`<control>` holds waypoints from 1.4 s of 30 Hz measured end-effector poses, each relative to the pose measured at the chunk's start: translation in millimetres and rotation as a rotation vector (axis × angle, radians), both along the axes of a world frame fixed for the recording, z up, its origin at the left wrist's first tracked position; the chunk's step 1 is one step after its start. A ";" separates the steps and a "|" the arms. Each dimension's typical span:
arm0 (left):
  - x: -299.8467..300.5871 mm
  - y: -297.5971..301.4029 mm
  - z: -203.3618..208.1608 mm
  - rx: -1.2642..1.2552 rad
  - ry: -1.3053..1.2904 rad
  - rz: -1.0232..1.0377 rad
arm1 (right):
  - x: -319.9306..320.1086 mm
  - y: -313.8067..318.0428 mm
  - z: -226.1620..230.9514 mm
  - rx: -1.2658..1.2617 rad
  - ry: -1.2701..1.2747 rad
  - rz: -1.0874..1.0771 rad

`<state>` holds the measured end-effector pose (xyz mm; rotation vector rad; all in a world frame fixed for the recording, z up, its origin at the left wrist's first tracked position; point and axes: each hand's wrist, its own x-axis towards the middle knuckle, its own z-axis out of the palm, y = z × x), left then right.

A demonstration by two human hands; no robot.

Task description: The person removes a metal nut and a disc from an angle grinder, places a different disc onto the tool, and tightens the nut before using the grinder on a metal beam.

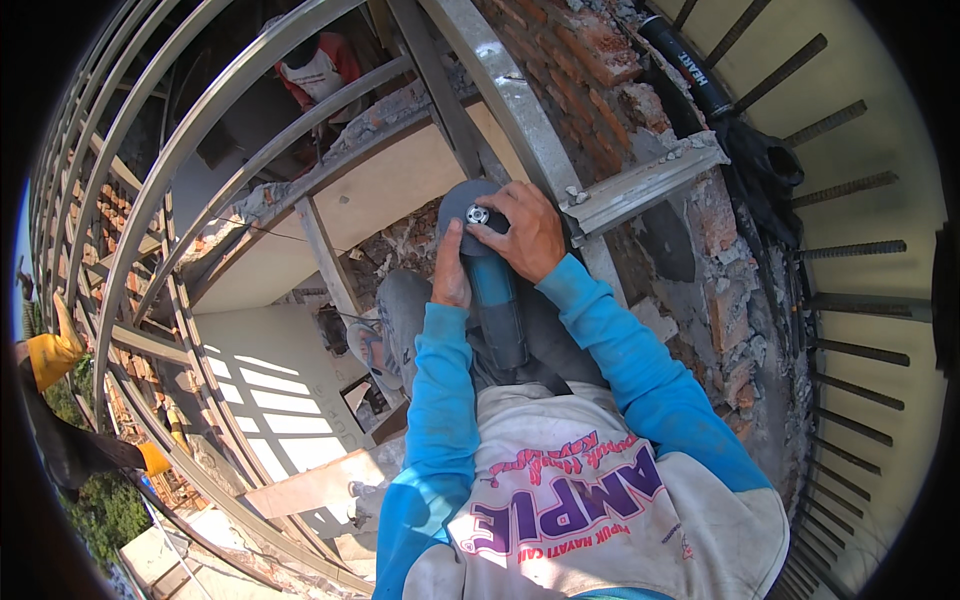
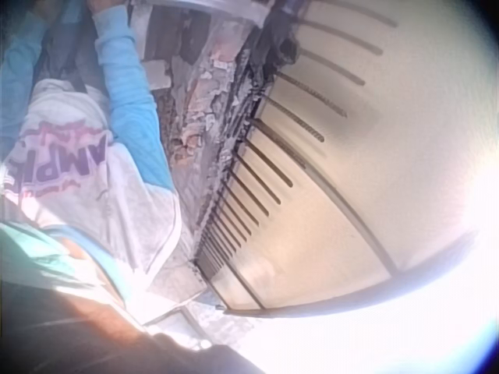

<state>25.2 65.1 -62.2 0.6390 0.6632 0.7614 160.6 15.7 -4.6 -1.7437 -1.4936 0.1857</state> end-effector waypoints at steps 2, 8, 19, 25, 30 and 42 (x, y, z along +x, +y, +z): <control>-2.6 1.8 -11.1 0.007 0.004 -0.020 | -0.3 1.3 0.6 -0.015 -0.005 -0.026; 1.0 -0.2 -7.9 0.010 0.017 0.018 | -0.3 -2.9 8.6 0.048 -0.048 0.003; 3.5 3.2 -6.7 -0.083 0.035 0.037 | -2.6 -12.9 14.4 -0.029 0.093 -0.001; 10.0 6.1 -7.1 -0.043 0.095 0.053 | -1.4 -10.4 1.3 -0.026 0.070 0.002; 9.8 6.9 -3.3 -0.057 0.056 0.048 | -1.9 -7.1 -0.5 0.042 0.032 -0.015; 7.9 6.1 -4.8 -0.039 0.047 0.050 | -2.2 -3.5 -1.6 0.011 0.019 -0.035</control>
